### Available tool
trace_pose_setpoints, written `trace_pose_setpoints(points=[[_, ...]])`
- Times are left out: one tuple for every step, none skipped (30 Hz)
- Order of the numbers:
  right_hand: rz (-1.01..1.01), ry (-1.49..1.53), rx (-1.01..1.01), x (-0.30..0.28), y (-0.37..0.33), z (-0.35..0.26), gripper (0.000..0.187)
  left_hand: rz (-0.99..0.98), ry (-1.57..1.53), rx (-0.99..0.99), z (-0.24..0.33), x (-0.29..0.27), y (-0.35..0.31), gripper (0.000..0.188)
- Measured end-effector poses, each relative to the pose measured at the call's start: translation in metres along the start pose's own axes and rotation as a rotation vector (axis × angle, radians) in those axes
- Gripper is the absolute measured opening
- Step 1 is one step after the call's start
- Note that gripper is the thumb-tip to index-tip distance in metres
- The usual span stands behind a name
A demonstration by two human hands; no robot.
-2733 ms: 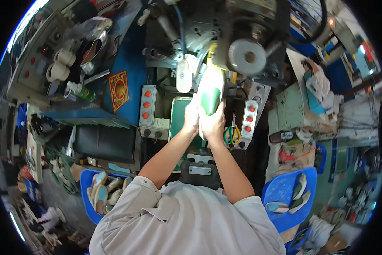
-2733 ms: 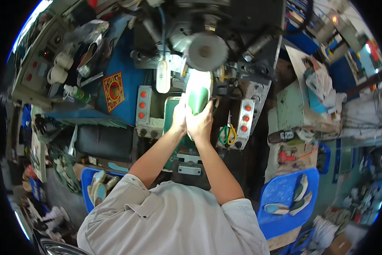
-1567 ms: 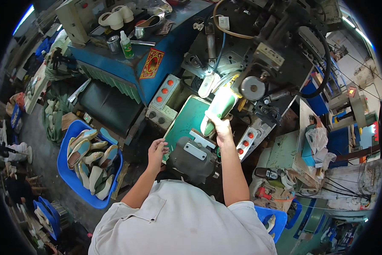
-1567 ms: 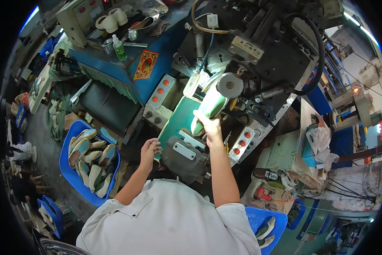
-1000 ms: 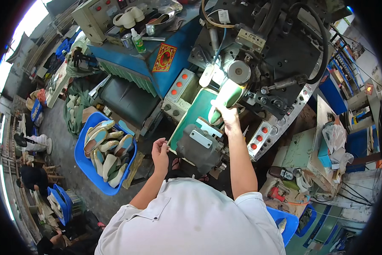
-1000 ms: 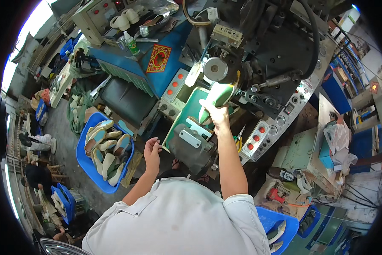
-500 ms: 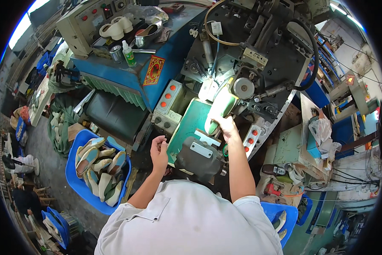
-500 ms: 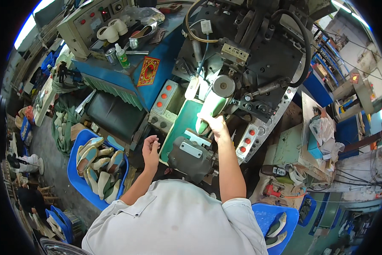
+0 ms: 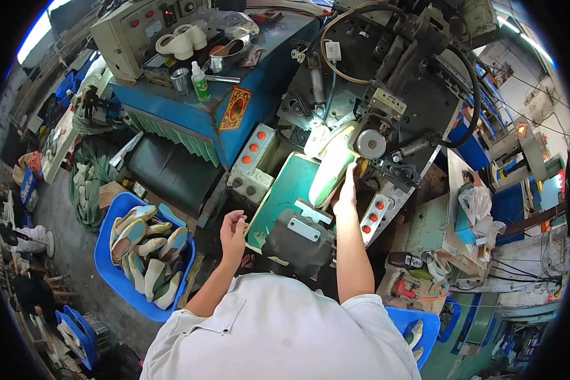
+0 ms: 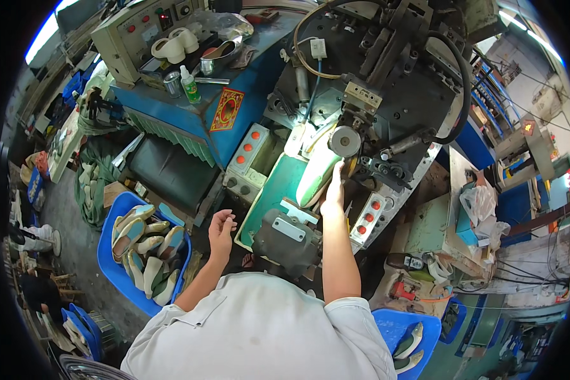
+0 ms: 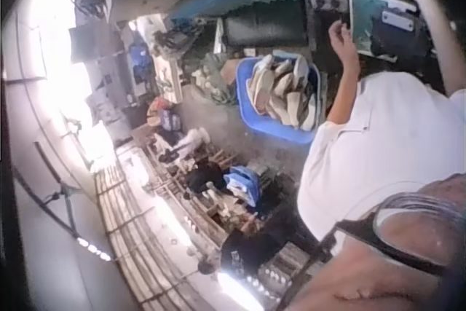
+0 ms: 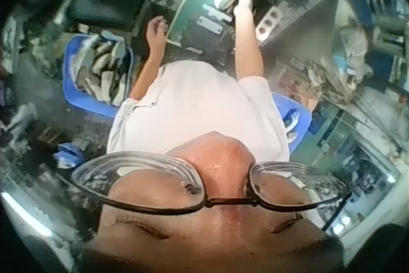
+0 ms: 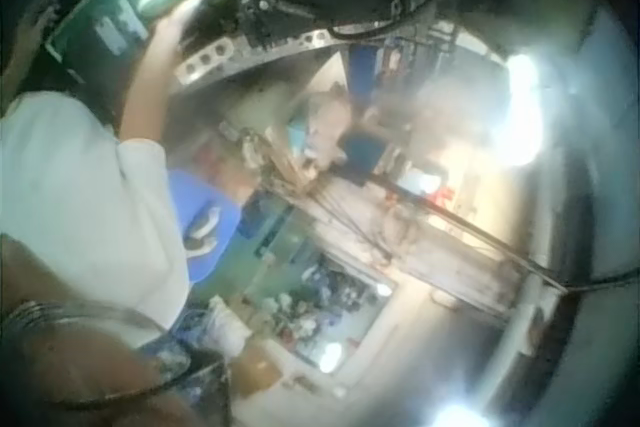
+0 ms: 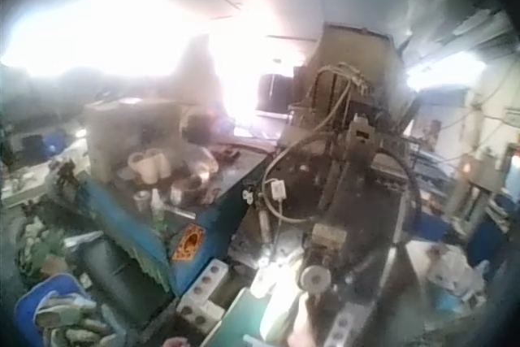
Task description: The person assembles shoes by taking shoe lasts and uppers from a basin, fitting the uppers onto the lasts by hand, pressing them into a lasting machine, and placing the finished shoes into a basket.
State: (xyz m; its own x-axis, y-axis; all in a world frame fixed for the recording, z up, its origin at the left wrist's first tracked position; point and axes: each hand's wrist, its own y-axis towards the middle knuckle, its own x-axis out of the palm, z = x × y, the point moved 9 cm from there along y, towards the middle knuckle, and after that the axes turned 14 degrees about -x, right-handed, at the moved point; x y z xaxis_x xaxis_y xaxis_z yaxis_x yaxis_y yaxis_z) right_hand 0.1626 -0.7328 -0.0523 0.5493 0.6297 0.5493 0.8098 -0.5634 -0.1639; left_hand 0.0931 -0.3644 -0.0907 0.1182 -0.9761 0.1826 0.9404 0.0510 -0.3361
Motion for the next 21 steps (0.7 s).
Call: trace_pose_setpoints(points=[[-0.004, 0.004, 0.007, -0.003, 0.003, 0.003, 0.087, 0.009, 0.002, 0.002, 0.002, -0.002, -0.003, 0.022], [-0.017, -0.019, -0.004, -0.007, 0.007, 0.004, 0.087, 0.016, 0.006, 0.003, 0.004, -0.004, -0.005, 0.022], [-0.03, -0.041, -0.014, -0.006, 0.006, 0.003, 0.086, 0.03, 0.023, -0.003, 0.005, -0.007, -0.006, 0.022], [-0.029, -0.031, -0.01, -0.004, 0.006, 0.004, 0.085, 0.042, 0.04, -0.01, 0.005, -0.011, -0.008, 0.022], [-0.029, -0.026, -0.003, -0.004, 0.005, 0.004, 0.085, 0.047, 0.046, -0.01, 0.004, -0.013, -0.009, 0.022], [-0.05, -0.014, -0.006, -0.001, 0.004, 0.002, 0.086, 0.047, 0.051, 0.002, 0.005, -0.012, -0.011, 0.021], [-0.071, -0.002, -0.01, 0.0, 0.004, 0.001, 0.086, 0.045, 0.056, 0.015, 0.007, -0.011, -0.014, 0.021], [-0.049, 0.01, 0.02, -0.005, 0.006, 0.006, 0.087, 0.046, 0.07, 0.016, 0.008, -0.01, -0.016, 0.021], [-0.044, 0.017, 0.019, -0.007, 0.009, 0.008, 0.087, 0.042, 0.078, 0.018, 0.007, -0.01, -0.017, 0.021], [-0.053, 0.016, 0.019, -0.009, 0.011, 0.01, 0.087, 0.031, 0.071, 0.018, 0.006, -0.009, -0.019, 0.021], [-0.061, 0.016, 0.019, -0.011, 0.013, 0.012, 0.088, 0.019, 0.065, 0.019, 0.005, -0.007, -0.019, 0.022], [-0.038, 0.0, 0.032, -0.009, 0.009, 0.011, 0.092, 0.016, 0.068, 0.015, 0.004, -0.007, -0.021, 0.022], [-0.014, -0.016, 0.044, -0.007, 0.005, 0.009, 0.096, 0.011, 0.074, 0.024, 0.005, -0.006, -0.02, 0.022], [-0.028, -0.015, 0.016, -0.01, 0.01, 0.014, 0.099, 0.003, 0.088, 0.036, 0.006, -0.005, -0.019, 0.022], [-0.024, -0.008, 0.014, -0.011, 0.011, 0.015, 0.099, -0.006, 0.1, 0.048, 0.011, -0.003, -0.019, 0.022], [-0.018, -0.02, 0.026, -0.013, 0.012, 0.017, 0.099, -0.011, 0.106, 0.051, 0.014, 0.0, -0.017, 0.022], [-0.012, -0.032, 0.039, -0.015, 0.012, 0.018, 0.099, -0.024, 0.137, 0.069, 0.02, 0.005, -0.014, 0.022], [-0.009, -0.026, 0.037, -0.015, 0.012, 0.019, 0.099, -0.035, 0.167, 0.087, 0.027, 0.01, -0.011, 0.021], [-0.05, -0.005, 0.015, -0.011, 0.013, 0.017, 0.096, -0.038, 0.171, 0.091, 0.036, 0.018, -0.009, 0.021], [-0.092, 0.014, -0.008, -0.006, 0.013, 0.015, 0.093, -0.08, 0.22, 0.176, 0.05, 0.034, -0.009, 0.02], [-0.131, 0.032, -0.032, -0.002, 0.012, 0.013, 0.089, -0.124, 0.267, 0.258, 0.064, 0.05, -0.012, 0.018]])
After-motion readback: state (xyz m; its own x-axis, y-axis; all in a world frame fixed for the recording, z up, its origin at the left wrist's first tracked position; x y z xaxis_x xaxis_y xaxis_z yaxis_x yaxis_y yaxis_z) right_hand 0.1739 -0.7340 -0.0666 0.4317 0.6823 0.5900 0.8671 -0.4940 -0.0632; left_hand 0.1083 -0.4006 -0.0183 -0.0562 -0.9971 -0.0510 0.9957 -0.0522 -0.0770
